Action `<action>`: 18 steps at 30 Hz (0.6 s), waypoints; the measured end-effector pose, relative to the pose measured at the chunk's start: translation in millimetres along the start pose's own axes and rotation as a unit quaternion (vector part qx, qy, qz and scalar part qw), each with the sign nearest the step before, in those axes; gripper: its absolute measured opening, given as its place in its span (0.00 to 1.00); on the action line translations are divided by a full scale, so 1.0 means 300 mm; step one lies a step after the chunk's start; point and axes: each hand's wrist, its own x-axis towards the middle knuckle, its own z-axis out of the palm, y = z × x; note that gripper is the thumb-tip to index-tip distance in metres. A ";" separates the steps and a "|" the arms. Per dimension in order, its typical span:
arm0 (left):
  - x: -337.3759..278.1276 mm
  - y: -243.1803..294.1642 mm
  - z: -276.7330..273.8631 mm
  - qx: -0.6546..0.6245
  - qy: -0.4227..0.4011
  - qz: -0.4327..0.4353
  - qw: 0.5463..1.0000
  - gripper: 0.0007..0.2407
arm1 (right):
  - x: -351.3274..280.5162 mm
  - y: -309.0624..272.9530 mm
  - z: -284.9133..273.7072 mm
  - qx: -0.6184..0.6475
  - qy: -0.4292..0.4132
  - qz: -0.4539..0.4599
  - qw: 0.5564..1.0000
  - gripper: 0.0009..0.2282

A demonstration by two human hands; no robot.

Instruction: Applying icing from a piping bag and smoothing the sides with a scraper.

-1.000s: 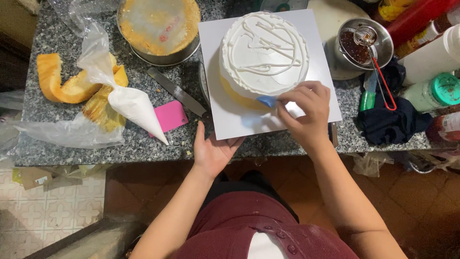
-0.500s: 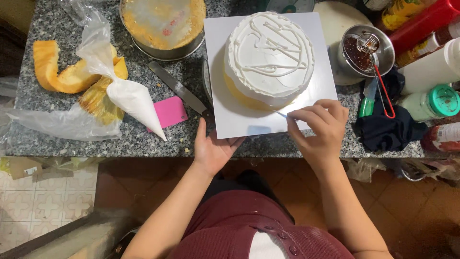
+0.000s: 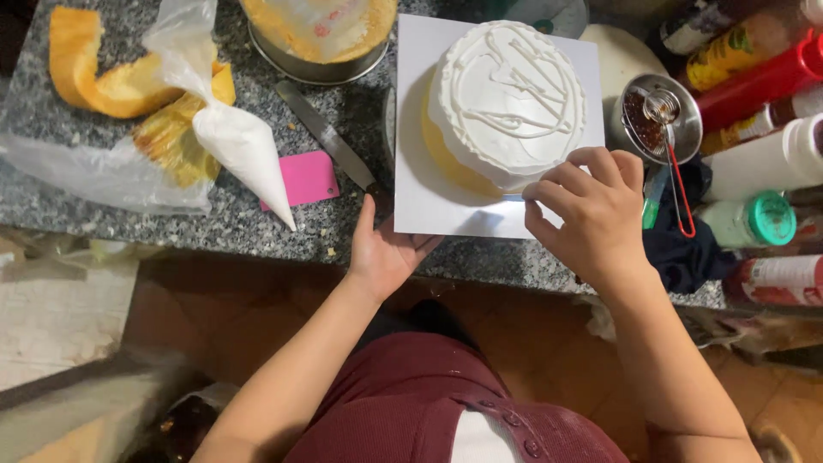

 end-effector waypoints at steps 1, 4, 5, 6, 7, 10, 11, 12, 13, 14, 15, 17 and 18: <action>0.005 -0.003 -0.007 -0.007 -0.002 0.004 1.000 0.31 | 0.008 0.001 0.001 0.001 -0.003 -0.008 1.000 0.08; 0.012 -0.012 -0.019 -0.012 -0.019 0.002 1.000 0.32 | 0.035 0.000 0.003 -0.009 -0.023 -0.026 0.999 0.08; 0.010 -0.017 -0.017 -0.010 -0.035 0.002 0.999 0.33 | 0.044 -0.002 0.005 -0.016 -0.031 -0.032 0.999 0.08; 0.007 -0.022 -0.014 -0.007 -0.050 0.004 0.999 0.33 | 0.053 -0.003 0.006 -0.023 -0.039 -0.037 0.998 0.08; 0.003 -0.025 -0.008 -0.015 -0.052 0.006 0.998 0.33 | 0.061 -0.003 0.011 -0.023 -0.042 -0.045 0.998 0.08; -0.014 -0.030 0.016 -0.007 -0.056 0.008 0.998 0.36 | 0.090 -0.007 0.019 -0.029 -0.051 -0.065 0.996 0.07; -0.022 -0.029 0.028 0.001 -0.053 0.008 0.999 0.36 | 0.104 -0.015 0.018 -0.034 -0.053 -0.071 0.996 0.07; -0.030 -0.028 0.040 0.009 -0.050 0.007 0.999 0.37 | 0.119 -0.022 0.016 -0.038 -0.055 -0.077 0.995 0.07; -0.030 -0.031 0.040 0.003 -0.052 0.009 0.999 0.37 | 0.134 -0.024 0.016 -0.038 -0.058 -0.083 0.994 0.07; -0.031 -0.035 0.041 0.006 -0.052 0.013 0.999 0.36 | 0.149 -0.026 0.015 -0.034 -0.057 -0.084 0.994 0.07; -0.031 -0.038 0.041 0.010 -0.051 0.015 0.999 0.36 | 0.163 -0.028 0.014 -0.030 -0.056 -0.084 0.994 0.07; -0.021 -0.037 0.031 0.013 -0.061 0.019 0.998 0.35 | 0.177 -0.041 -0.032 -0.039 -0.091 -0.062 0.993 0.05; -0.016 -0.036 0.026 0.022 -0.069 0.021 0.997 0.34 | 0.184 -0.047 -0.055 -0.048 -0.123 -0.034 0.991 0.03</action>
